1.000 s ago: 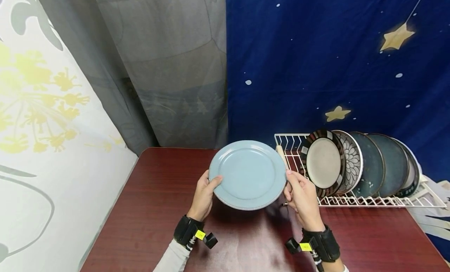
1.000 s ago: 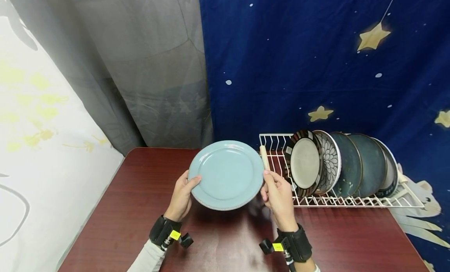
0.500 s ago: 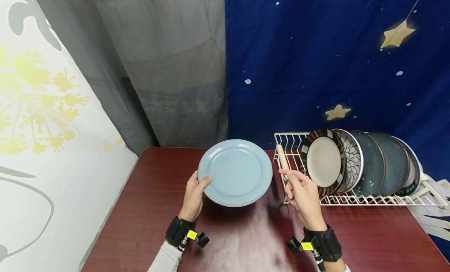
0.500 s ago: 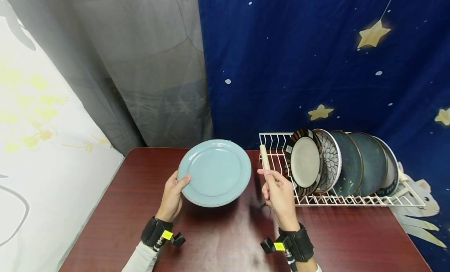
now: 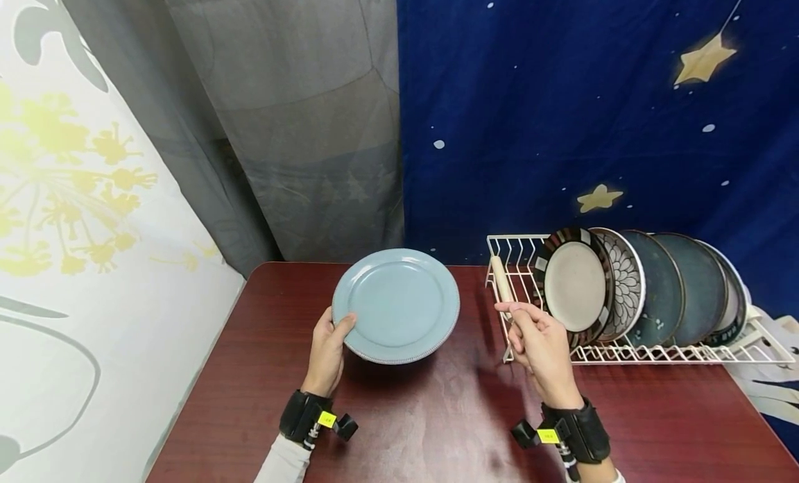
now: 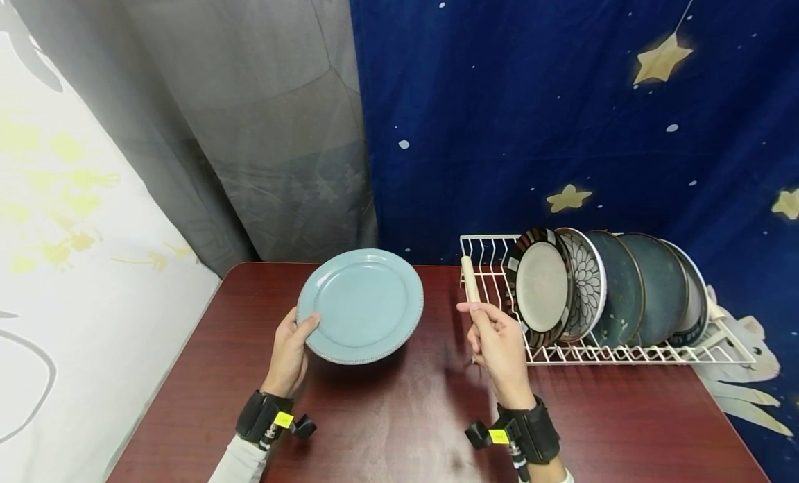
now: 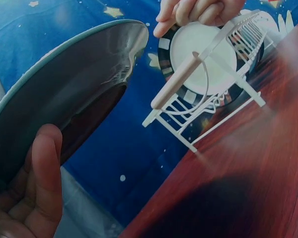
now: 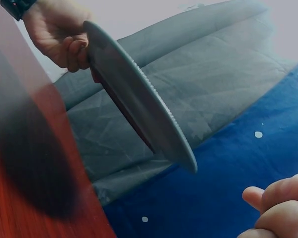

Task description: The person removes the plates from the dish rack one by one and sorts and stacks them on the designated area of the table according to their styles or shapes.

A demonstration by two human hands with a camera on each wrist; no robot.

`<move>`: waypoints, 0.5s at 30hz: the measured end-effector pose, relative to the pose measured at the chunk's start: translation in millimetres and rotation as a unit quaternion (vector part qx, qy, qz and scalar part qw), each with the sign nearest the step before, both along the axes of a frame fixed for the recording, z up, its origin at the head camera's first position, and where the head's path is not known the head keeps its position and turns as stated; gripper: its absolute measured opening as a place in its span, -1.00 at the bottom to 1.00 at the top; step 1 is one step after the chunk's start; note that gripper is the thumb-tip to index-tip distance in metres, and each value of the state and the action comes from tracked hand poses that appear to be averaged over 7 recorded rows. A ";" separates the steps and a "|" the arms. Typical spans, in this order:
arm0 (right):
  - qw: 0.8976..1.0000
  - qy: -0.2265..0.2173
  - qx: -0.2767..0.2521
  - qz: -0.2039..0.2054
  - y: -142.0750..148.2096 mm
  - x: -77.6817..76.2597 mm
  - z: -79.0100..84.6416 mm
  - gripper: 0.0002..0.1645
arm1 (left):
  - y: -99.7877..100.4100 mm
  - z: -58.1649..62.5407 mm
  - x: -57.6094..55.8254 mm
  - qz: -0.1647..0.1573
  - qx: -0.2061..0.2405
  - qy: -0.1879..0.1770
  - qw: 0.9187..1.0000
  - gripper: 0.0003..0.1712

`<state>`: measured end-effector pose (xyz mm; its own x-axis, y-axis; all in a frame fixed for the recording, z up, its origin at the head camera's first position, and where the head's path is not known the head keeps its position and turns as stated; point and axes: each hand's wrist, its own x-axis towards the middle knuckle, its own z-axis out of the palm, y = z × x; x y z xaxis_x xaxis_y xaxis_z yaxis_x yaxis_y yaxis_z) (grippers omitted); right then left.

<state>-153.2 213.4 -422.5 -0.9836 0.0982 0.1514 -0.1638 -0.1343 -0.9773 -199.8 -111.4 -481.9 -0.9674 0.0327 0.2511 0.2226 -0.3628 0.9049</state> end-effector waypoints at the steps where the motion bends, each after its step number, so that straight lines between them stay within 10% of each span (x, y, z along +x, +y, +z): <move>1: 1.000 0.000 0.000 0.000 0.2 0.0 -0.2 -0.56 | -1.2 -0.6 -0.3 0.002 0.000 -0.001 1.000 -0.57; 15: 1.000 0.002 -0.001 -0.017 8.0 2.0 3.2 -0.56 | -23.3 -5.9 -1.4 0.041 -0.001 -0.006 0.999 -0.56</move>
